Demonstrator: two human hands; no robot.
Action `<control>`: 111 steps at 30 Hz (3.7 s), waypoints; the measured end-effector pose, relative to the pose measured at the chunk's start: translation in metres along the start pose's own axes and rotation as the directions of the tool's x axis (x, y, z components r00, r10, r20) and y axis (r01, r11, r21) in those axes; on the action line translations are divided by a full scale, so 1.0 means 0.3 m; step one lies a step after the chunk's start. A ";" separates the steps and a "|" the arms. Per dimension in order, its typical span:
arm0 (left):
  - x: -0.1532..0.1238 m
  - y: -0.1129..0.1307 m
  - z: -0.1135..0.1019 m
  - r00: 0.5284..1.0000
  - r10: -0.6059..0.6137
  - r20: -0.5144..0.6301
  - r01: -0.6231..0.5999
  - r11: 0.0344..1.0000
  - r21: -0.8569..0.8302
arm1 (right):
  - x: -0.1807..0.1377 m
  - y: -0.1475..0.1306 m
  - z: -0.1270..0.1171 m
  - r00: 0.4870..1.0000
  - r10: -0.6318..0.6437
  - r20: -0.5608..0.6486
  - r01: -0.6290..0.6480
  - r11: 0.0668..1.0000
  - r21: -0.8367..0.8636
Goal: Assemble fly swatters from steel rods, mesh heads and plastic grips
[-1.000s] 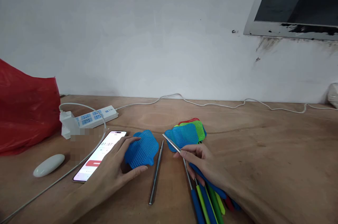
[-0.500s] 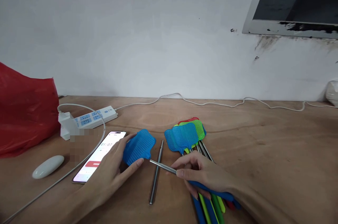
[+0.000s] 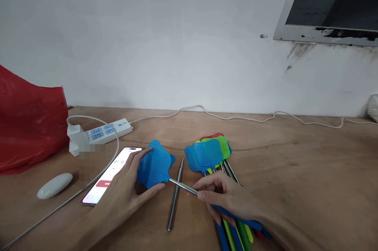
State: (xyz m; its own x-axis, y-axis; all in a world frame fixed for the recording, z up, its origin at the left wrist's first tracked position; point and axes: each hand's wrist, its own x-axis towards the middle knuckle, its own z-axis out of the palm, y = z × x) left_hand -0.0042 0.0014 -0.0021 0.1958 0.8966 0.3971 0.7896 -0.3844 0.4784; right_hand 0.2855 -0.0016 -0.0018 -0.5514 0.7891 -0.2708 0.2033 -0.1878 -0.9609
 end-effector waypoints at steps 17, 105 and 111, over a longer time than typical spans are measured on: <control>0.020 -0.016 -0.006 0.971 -0.237 -0.024 0.197 0.858 -0.475 | 0.008 -0.029 0.000 0.996 -0.008 -0.083 0.001 0.996 -0.085; -0.020 0.086 -0.016 0.838 0.016 0.545 0.397 0.668 -0.630 | 0.025 -0.054 0.039 0.901 -0.048 -0.432 0.302 0.785 0.541; -0.034 0.083 0.000 0.761 0.092 0.642 0.402 0.709 -0.579 | 0.026 -0.060 0.061 0.933 -0.038 -0.357 0.264 0.746 0.611</control>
State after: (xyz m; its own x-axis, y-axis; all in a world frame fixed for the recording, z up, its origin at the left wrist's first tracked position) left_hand 0.0134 -0.0174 0.0058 0.5949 0.7885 -0.1562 0.3019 -0.0391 0.9525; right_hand 0.2626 -0.0028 0.0124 -0.2335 0.9525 -0.1956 -0.4884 -0.2889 -0.8234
